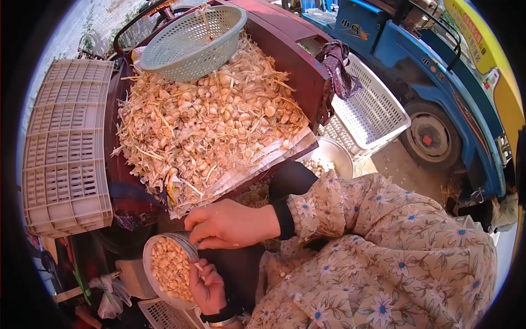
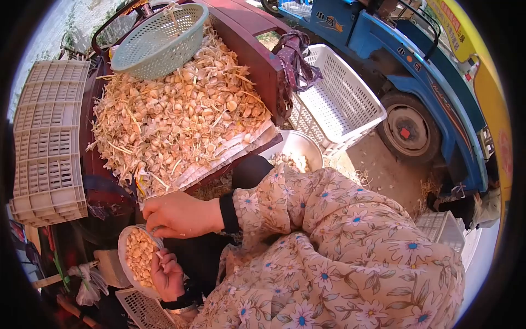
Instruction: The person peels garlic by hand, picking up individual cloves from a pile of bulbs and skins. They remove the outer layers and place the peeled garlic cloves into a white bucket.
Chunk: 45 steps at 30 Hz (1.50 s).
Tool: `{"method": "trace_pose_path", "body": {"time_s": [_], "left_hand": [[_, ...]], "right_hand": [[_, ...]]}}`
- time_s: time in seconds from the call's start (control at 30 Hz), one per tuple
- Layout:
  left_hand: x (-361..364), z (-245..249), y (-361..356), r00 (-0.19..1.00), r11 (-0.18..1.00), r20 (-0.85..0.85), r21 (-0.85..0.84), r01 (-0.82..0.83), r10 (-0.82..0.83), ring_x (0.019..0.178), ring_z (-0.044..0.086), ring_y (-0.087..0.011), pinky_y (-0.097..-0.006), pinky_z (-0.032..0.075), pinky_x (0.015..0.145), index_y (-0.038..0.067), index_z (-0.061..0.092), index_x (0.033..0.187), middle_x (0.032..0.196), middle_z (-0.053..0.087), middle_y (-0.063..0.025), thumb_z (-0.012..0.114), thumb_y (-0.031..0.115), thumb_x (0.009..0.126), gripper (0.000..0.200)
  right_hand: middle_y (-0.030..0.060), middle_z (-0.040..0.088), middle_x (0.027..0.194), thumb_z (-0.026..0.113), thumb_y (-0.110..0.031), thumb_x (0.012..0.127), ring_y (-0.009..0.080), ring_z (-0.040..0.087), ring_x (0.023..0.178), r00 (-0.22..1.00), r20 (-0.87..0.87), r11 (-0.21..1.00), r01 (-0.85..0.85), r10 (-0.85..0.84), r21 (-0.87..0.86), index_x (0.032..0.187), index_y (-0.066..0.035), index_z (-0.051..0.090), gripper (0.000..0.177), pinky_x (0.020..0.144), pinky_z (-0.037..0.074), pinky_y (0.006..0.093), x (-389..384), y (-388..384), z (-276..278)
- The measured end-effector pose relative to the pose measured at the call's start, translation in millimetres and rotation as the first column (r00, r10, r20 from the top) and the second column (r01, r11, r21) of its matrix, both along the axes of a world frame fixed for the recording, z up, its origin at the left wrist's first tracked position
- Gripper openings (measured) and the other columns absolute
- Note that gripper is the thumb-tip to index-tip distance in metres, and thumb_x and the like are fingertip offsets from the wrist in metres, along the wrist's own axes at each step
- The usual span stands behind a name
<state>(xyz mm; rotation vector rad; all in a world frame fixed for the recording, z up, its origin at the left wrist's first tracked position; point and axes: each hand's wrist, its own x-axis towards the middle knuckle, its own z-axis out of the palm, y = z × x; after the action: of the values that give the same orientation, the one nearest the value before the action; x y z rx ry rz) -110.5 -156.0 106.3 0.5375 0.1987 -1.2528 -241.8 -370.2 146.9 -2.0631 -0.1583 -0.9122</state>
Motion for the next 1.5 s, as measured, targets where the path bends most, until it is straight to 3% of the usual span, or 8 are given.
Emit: {"method": "trace_pose_path", "body": {"time_s": [0.13, 0.23, 0.43, 0.57, 1.0, 1.13, 1.27, 1.5], "left_hand": [[85.9, -12.0, 53.5, 0.388, 0.636, 0.911, 0.381, -0.671, -0.137, 0.093, 0.054, -0.0178, -0.0275, 0.047, 0.076, 0.002, 0.05, 0.113, 0.108, 0.053, -0.013, 0.049, 0.013, 0.09, 0.025], [135.7, -21.9, 57.8, -0.324, 0.439, 0.436, 0.195, -0.877, -0.84, 0.107, 0.05, -0.0232, -0.0343, 0.042, 0.09, 0.001, 0.052, 0.115, 0.118, 0.05, -0.015, 0.05, 0.012, 0.089, 0.028], [91.9, 28.3, -150.3, -0.563, 0.915, 0.779, 0.031, -0.402, -0.274, 0.098, 0.056, -0.0227, -0.0311, 0.046, 0.082, -0.001, 0.058, 0.108, 0.115, 0.055, -0.0127, 0.053, 0.002, 0.085, 0.023], [104.9, 20.4, -254.1, -0.891, 0.933, 0.325, -0.058, -0.354, -0.318, 0.107, 0.05, -0.0333, -0.0376, 0.043, 0.088, 0.003, 0.056, 0.111, 0.117, 0.053, -0.016, 0.058, 0.0, 0.078, 0.033], [106.8, 31.4, -271.4, -0.812, 0.907, 0.473, -0.058, -0.416, -0.342, 0.081, 0.057, -0.0257, -0.034, 0.046, 0.072, 0.004, 0.058, 0.105, 0.095, 0.058, -0.0093, 0.064, 0.002, 0.073, 0.033], [68.1, 43.9, -249.9, 0.01, 0.944, 0.977, 0.211, -0.255, -0.215, 0.061, 0.053, -0.0108, -0.0212, 0.043, 0.057, 0.003, 0.057, 0.11, 0.081, 0.06, -0.0048, 0.06, 0.006, 0.083, 0.027], [14.9, 33.3, -226.6, 0.556, 0.987, 0.82, 0.162, 0.002, -0.136, 0.059, 0.052, -0.0089, -0.0189, 0.039, 0.052, 0.003, 0.054, 0.102, 0.077, 0.062, -0.0082, 0.055, 0.008, 0.087, 0.015], [-49.5, 15.5, -209.6, 0.381, 0.96, 0.895, 0.273, -0.057, -0.232, 0.057, 0.052, -0.0065, -0.0178, 0.04, 0.049, 0.0, 0.056, 0.106, 0.076, 0.061, -0.0047, 0.056, 0.012, 0.089, 0.021]], "right_hand": [[0.0052, 0.057, 0.098, 0.062, -0.012, 0.077, 0.0271, 0.057, 0.087, 0.81, -0.105, 0.815, 0.56, -0.576, -0.149, 0.092, -0.008, 0.062, 0.015, 0.07, 0.047, 0.0373, 1.6, -105.5, -27.5], [0.0059, 0.056, 0.1, 0.062, -0.012, 0.075, 0.027, 0.057, 0.09, 0.634, -0.152, 0.646, 0.7, -0.759, -0.305, 0.101, -0.007, 0.061, 0.026, 0.074, 0.046, 0.0392, -3.7, -158.9, -48.4], [0.013, 0.053, 0.09, 0.058, -0.006, 0.072, 0.0326, 0.06, 0.077, 0.497, -0.36, 0.613, 0.66, -0.789, -0.433, 0.091, -0.008, 0.057, 0.019, 0.065, 0.046, 0.0439, 3.8, -188.2, -63.0], [0.0119, 0.054, 0.089, 0.059, -0.012, 0.075, 0.0322, 0.06, 0.077, 0.484, -0.383, 0.616, 0.654, -0.787, -0.44, 0.088, -0.008, 0.058, 0.014, 0.066, 0.046, 0.0437, -9.7, -192.6, -68.8], [0.0064, 0.057, 0.07, 0.062, -0.01, 0.074, 0.017, 0.059, 0.063, 0.66, -0.265, 0.62, 0.751, -0.703, 0.225, 0.075, -0.002, 0.053, 0.013, 0.056, 0.044, 0.0315, -25.5, -199.1, -67.1], [0.0067, 0.057, 0.065, 0.057, 0.0, 0.076, 0.0149, 0.059, 0.057, 0.892, -0.19, 0.566, 0.412, -0.41, 0.714, 0.083, -0.001, 0.049, 0.01, 0.052, 0.047, 0.0276, -23.5, -168.4, -45.2], [0.003, 0.055, 0.072, 0.054, 0.0, 0.082, 0.011, 0.06, 0.06, 0.978, -0.095, 0.507, 0.177, -0.184, 0.844, 0.088, -0.004, 0.046, 0.011, 0.053, 0.048, 0.023, -22.5, -139.9, -35.7], [0.0026, 0.057, 0.067, 0.068, -0.007, 0.078, 0.0108, 0.06, 0.063, 0.997, -0.019, 0.291, 0.042, -0.081, 0.956, 0.081, -0.006, 0.045, 0.023, 0.055, 0.049, 0.0221, -44.7, -84.4, -30.3]]}}
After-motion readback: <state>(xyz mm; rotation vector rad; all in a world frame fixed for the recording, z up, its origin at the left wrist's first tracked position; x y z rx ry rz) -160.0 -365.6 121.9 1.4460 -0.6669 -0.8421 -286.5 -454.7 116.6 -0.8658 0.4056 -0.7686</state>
